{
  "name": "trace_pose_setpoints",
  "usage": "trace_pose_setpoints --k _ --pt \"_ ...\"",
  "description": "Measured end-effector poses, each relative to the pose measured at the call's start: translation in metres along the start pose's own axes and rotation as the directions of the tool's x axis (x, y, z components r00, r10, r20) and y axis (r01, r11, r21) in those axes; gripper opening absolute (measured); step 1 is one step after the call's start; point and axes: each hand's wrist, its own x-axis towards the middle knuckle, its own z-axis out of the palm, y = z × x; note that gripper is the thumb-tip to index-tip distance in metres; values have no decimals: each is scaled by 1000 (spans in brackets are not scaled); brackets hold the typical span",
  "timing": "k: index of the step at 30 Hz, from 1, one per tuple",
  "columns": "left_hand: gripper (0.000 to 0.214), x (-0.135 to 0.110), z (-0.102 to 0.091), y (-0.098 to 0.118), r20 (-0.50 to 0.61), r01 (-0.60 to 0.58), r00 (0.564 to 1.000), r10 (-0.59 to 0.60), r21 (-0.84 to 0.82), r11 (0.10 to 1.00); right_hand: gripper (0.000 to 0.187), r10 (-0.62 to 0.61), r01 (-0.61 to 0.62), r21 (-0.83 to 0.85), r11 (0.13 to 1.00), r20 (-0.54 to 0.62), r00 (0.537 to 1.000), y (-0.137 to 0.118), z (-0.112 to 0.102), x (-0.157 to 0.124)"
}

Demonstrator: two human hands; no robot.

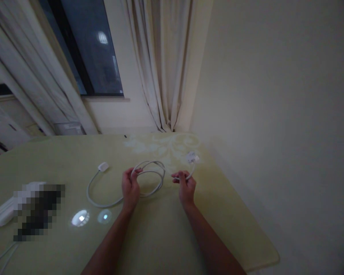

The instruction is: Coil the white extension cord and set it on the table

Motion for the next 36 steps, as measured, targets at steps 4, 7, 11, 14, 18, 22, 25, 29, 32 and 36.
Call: trace_pose_setpoints --k 4,7,11,14,18,22,25,29,32,36 --pt "39 -3 4 13 94 183 983 -160 -344 921 46 136 -142 97 985 64 989 13 8 1" --pt "44 -9 5 20 278 335 930 -241 -372 866 43 179 -189 96 977 105 978 23 10 4" --pt "50 -18 13 28 461 431 841 -283 -255 865 37 204 -211 50 976 119 972 31 9 5" --pt "57 -20 18 29 436 431 851 -293 -262 864 37 300 -313 73 947 151 942 34 7 8" --pt "54 -12 14 19 269 390 913 -308 -348 853 35 389 -402 322 857 106 915 32 -7 25" --pt "52 -1 9 11 147 349 937 -317 -415 840 30 322 -306 413 858 33 946 29 -24 42" --pt "53 0 12 12 195 377 926 -323 -429 821 33 286 -295 359 886 77 955 29 -19 41" --pt "57 -6 23 18 319 412 902 -292 -426 805 39 271 -291 76 954 199 942 30 0 29" --pt "55 -5 25 20 277 380 920 -276 -466 799 40 267 -270 -24 963 245 932 26 5 26" --pt "48 2 19 18 128 319 947 -296 -500 805 38 159 -129 -114 985 316 935 22 -2 26"
